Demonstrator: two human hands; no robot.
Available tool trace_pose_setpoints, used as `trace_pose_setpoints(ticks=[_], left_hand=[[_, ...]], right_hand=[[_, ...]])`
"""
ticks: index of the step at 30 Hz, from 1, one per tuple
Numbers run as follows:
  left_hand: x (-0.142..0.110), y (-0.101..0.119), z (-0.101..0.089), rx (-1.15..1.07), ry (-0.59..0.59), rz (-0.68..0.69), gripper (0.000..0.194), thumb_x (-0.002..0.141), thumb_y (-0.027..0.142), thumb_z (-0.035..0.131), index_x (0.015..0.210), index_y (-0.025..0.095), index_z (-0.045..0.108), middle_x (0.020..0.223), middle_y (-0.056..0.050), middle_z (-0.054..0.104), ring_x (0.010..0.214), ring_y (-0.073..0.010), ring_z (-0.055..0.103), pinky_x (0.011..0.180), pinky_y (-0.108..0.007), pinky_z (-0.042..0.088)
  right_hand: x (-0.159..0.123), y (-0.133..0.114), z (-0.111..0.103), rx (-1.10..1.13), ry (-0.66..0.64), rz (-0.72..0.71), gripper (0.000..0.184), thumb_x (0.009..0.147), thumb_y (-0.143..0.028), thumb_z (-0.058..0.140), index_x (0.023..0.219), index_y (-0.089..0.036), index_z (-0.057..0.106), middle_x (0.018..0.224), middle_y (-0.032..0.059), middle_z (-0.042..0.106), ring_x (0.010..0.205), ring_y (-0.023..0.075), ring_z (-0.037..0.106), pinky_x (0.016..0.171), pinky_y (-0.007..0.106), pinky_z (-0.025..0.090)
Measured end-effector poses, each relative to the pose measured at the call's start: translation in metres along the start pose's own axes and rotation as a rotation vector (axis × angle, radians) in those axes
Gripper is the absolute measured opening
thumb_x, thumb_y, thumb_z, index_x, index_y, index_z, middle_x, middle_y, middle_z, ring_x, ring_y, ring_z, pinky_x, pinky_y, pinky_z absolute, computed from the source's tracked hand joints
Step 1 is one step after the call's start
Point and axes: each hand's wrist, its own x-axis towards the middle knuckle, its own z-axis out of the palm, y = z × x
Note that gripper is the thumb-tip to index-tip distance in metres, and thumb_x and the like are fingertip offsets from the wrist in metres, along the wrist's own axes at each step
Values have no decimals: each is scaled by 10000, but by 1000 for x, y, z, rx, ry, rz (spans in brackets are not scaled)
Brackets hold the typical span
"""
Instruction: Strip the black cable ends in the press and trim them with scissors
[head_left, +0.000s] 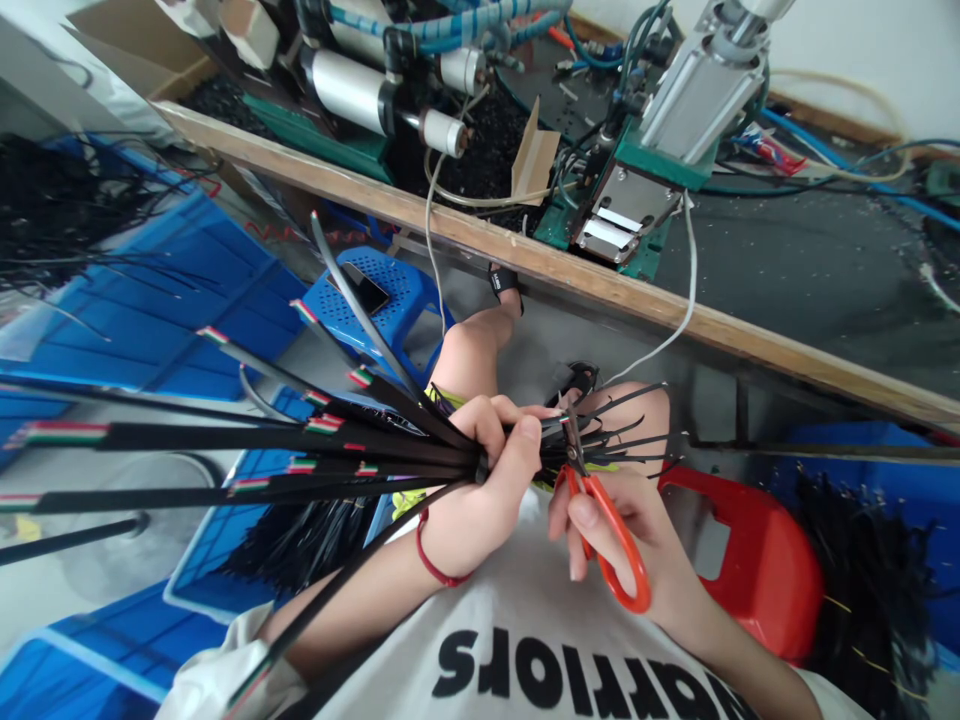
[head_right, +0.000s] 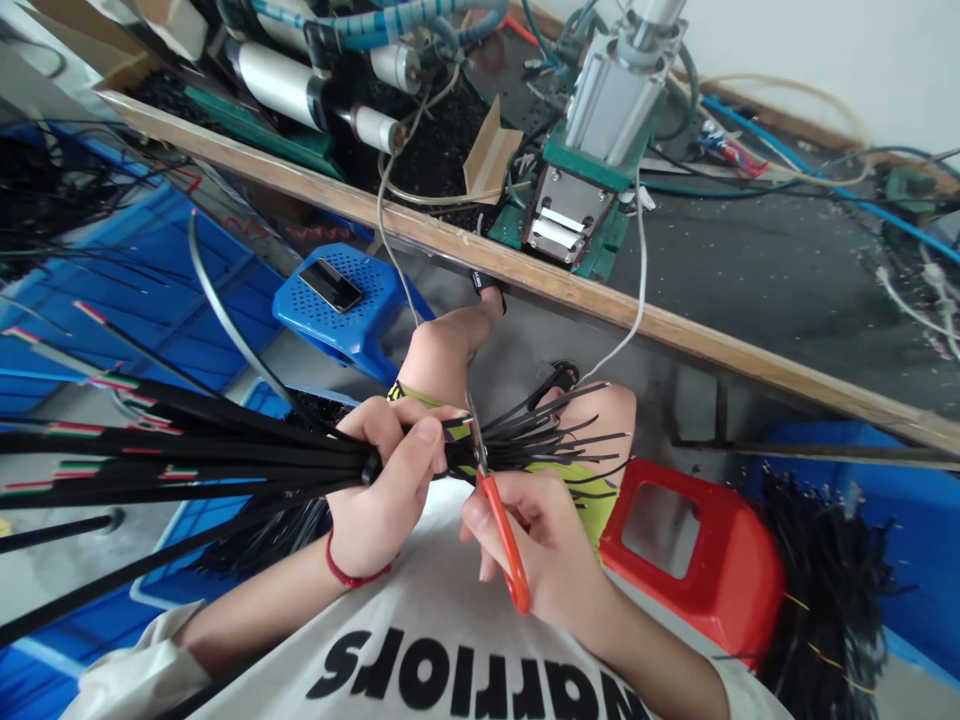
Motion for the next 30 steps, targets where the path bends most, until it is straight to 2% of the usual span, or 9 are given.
trace_pose_setpoints(ticks=[5,8,12,15,18,21,25,27,30], left_hand=[[0,0,2,7,26,-12,542,1100,269,808,695,240,449,662,55,593,578,-110,552,850,-330,701],[0,-2,1,17,27,-11,523,1108,261,789,704,241,458,672,54,621,587,-113,572,912,-356,715],[7,-7,-2,53,57,-3,515,1115,283,786,700,234,485,716,41,686,676,-130,694,990,-379,721],[21,-15,-5,69,30,-4,458,1119,313,794,726,228,574,758,24,738,811,-155,786,889,-287,702],[38,-21,-6,36,-5,50,328,1134,337,772,826,242,714,826,21,772,852,-158,789,918,-294,700],[53,-19,-6,35,-7,78,296,1148,337,736,871,246,790,867,0,800,859,-157,792,884,-256,681],[67,-12,-6,-42,24,71,272,1111,274,695,867,233,807,913,-25,818,660,-134,746,601,-211,579],[72,-10,-5,-72,22,103,251,1054,246,686,828,220,795,878,-30,790,538,-108,644,503,-215,491],[78,-9,-4,-86,23,142,216,993,214,712,789,205,784,777,-9,689,473,-76,510,469,-214,420]], right_hand=[[-5,1,7,28,88,-51,694,1036,-787,747,672,-196,751,453,21,644,356,118,568,399,198,377],[-7,0,-8,-90,299,-164,601,1073,-689,754,706,-213,777,477,4,660,386,123,583,419,208,407],[18,-18,-86,-569,702,-258,452,1015,-627,814,816,-221,832,609,16,722,550,173,661,567,276,492],[59,-45,-172,-951,923,-18,382,991,-549,769,789,-225,800,720,64,782,756,251,756,733,332,526],[100,-69,-242,-1014,1009,127,325,870,-322,777,580,-235,660,737,140,800,866,340,797,793,384,526],[128,-81,-270,-973,1011,163,265,749,-215,774,520,-241,644,714,183,794,886,402,819,819,428,564],[121,-83,-229,-881,998,36,201,879,-310,743,901,-174,889,819,177,841,841,346,821,808,418,619],[97,-79,-177,-787,897,-98,388,1024,-447,668,1181,-179,901,814,110,835,677,264,761,675,363,609],[59,-65,-83,-493,539,-406,440,1161,-544,588,1266,-229,876,683,28,743,538,196,668,500,291,507]])
